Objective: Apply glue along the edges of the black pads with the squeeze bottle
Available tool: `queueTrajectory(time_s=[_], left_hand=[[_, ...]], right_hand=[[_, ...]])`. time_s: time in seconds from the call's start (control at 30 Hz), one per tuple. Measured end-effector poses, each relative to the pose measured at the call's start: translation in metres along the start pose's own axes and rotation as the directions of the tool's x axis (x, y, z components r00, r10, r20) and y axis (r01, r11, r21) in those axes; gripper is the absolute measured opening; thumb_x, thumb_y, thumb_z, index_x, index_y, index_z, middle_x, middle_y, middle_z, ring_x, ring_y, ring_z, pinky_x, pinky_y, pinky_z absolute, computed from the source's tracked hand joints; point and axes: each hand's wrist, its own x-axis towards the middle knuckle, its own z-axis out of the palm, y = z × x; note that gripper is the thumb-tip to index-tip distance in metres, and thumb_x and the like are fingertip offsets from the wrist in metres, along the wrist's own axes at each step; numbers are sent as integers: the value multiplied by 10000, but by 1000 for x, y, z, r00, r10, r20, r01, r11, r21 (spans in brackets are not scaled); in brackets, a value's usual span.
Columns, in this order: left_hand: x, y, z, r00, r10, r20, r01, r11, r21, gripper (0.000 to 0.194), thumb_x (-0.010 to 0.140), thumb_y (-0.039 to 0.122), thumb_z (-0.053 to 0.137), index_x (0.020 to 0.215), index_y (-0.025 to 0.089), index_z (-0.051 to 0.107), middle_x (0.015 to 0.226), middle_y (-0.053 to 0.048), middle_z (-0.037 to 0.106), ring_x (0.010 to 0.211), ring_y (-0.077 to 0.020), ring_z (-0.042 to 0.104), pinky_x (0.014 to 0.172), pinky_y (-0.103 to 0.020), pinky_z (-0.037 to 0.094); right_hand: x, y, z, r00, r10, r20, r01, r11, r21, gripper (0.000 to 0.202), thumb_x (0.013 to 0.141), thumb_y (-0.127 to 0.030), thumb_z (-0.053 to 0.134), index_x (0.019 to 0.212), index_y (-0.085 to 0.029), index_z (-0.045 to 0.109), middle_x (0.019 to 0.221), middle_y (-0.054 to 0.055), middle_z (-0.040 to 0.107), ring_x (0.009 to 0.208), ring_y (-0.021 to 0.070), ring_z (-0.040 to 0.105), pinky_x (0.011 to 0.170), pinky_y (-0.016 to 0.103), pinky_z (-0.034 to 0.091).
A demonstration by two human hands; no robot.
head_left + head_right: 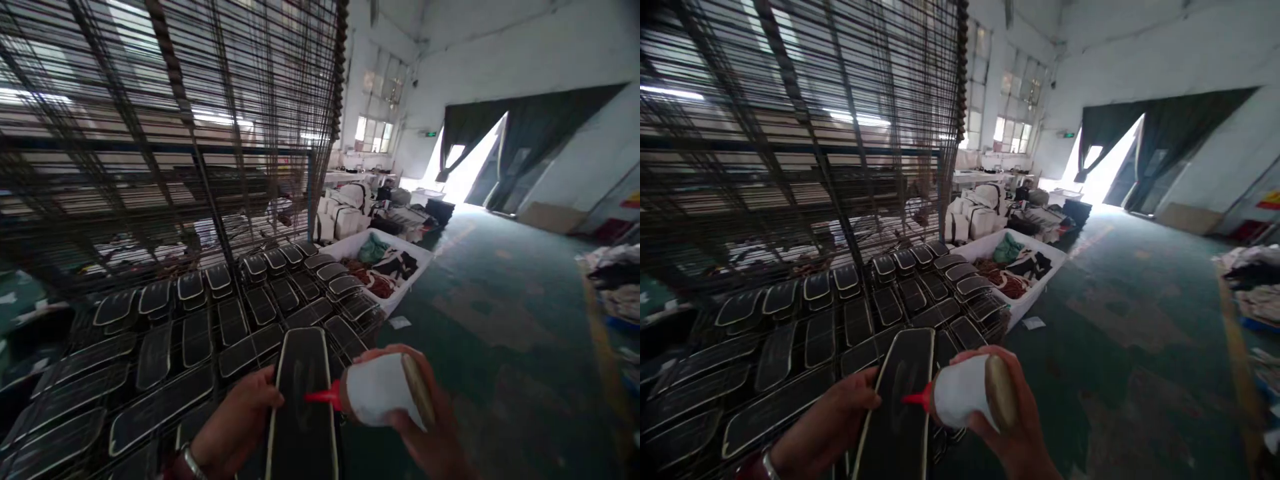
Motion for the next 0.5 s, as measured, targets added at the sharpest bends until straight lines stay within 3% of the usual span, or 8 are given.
queueTrajectory(time_s=[0.07,0.13,0.2,0.27,0.33,0.4,0.5], left_hand=[[18,-7,18,1000,5,-19,-4,1000,16,634,682,12,554,1306,121,533,853,-82,785,812,-243,735,677,-314,552],[37,-16,33,1000,-3,-18,3,1000,20,620,681,17,570,1290,130,544,867,-80,785,808,-244,736,679,-318,554],[59,-27,43,1000,-13,-14,13,1000,19,584,677,26,587,1251,134,568,886,-81,784,820,-246,736,711,-330,556],[82,-37,49,999,-26,-32,27,999,44,522,678,43,603,1192,130,594,890,-83,782,839,-248,734,741,-341,557],[107,-46,49,995,-24,-92,35,992,124,461,678,61,616,1134,129,605,866,-81,780,828,-251,733,730,-351,562],[135,-51,44,988,-10,-151,46,970,238,416,674,78,621,1086,133,605,818,-70,774,777,-250,734,699,-359,567],[184,-51,35,982,6,-187,64,929,364,394,655,74,608,1044,137,601,730,-38,756,678,-230,727,670,-352,568]], right_hand=[[0,11,-25,954,292,-66,-263,922,284,553,719,-400,881,1131,-152,608,1025,144,668,908,319,633,726,379,542],[5,18,-54,814,577,-75,-433,687,584,411,765,-332,849,1031,-115,623,915,140,681,754,266,650,575,304,537],[12,14,-87,699,705,-116,-357,485,798,264,854,-275,749,1014,-113,614,901,144,677,707,262,648,453,250,477],[19,0,-125,662,717,-218,-140,404,904,179,943,-234,592,1089,-132,602,1006,164,660,820,306,650,416,227,438],[21,-21,-166,652,679,-336,65,392,918,240,988,-204,453,1181,-149,585,1131,175,623,970,329,619,441,229,468],[14,-41,-209,637,604,-479,195,476,858,319,988,-164,381,1251,-159,562,1188,170,602,996,312,611,452,241,502],[-14,-52,-270,484,585,-650,259,614,746,364,955,-144,360,1260,-148,559,1125,178,617,889,274,643,449,274,548]])
